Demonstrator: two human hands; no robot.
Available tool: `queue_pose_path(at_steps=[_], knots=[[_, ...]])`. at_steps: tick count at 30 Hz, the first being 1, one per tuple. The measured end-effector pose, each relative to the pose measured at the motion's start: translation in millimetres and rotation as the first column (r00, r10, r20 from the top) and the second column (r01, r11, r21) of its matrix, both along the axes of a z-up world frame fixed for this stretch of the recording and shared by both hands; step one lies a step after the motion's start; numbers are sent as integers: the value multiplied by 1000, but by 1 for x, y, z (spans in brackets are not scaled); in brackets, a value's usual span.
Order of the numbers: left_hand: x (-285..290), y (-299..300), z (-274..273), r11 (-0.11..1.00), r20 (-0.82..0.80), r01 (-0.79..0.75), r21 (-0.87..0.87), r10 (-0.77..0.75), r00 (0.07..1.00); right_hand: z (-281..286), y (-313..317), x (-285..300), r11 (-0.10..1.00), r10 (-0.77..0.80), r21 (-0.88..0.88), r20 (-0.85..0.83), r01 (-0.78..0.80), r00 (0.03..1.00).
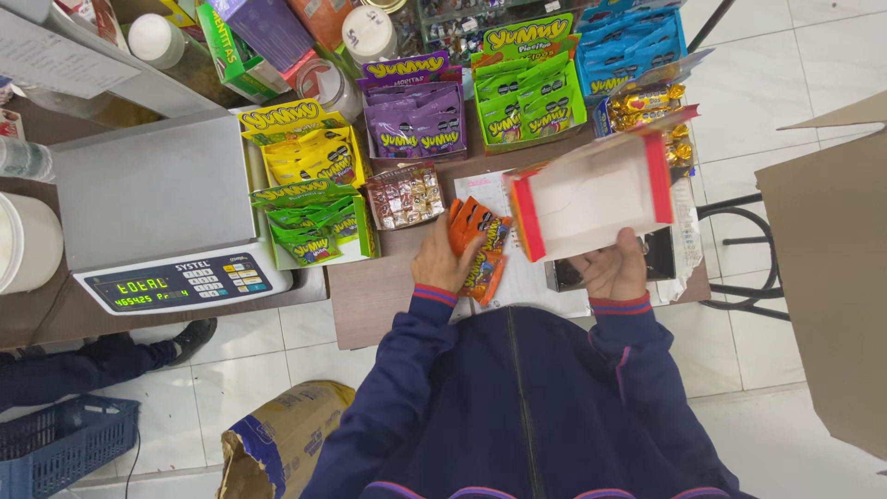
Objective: The person takes snack packets from various display boxes on a counter and places them into a larger cardboard box, before moving the larger box to the side.
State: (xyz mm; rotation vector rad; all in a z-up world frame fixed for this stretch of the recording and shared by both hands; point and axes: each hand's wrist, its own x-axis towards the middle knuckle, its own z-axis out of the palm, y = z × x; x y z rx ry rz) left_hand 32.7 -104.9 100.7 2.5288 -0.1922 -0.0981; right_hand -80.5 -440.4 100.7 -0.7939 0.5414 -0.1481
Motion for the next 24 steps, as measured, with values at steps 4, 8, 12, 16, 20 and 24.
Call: queue_pose_path(at_steps=[4, 8, 12, 16, 20, 24], knots=[[-31, 26, -35, 1000, 316, -7, 6, 4, 949, -51, 7, 3, 998, 20, 65, -22, -18, 1000], [-60, 48, 2, 975, 177, 35, -221, 5, 984, -4, 37, 20, 999, 31, 41, -44, -29, 999], [-76, 61, 15, 957, 82, -2, -289, 27, 996, 11, 61, 27, 999, 19, 30, -27, -18, 999], [-74, 75, 28, 953, 140, 68, -296, -27, 990, 24, 75, 25, 1000, -9, 28, 31, 8, 999], [-72, 90, 32, 942, 165, 158, -297, -112, 980, 0, 74, 5, 989, -134, 75, 54, 130, 989], [-78, 73, 57, 837, 127, 226, -499, -187, 974, -7, 73, -32, 972, -231, 54, 14, 230, 973]])
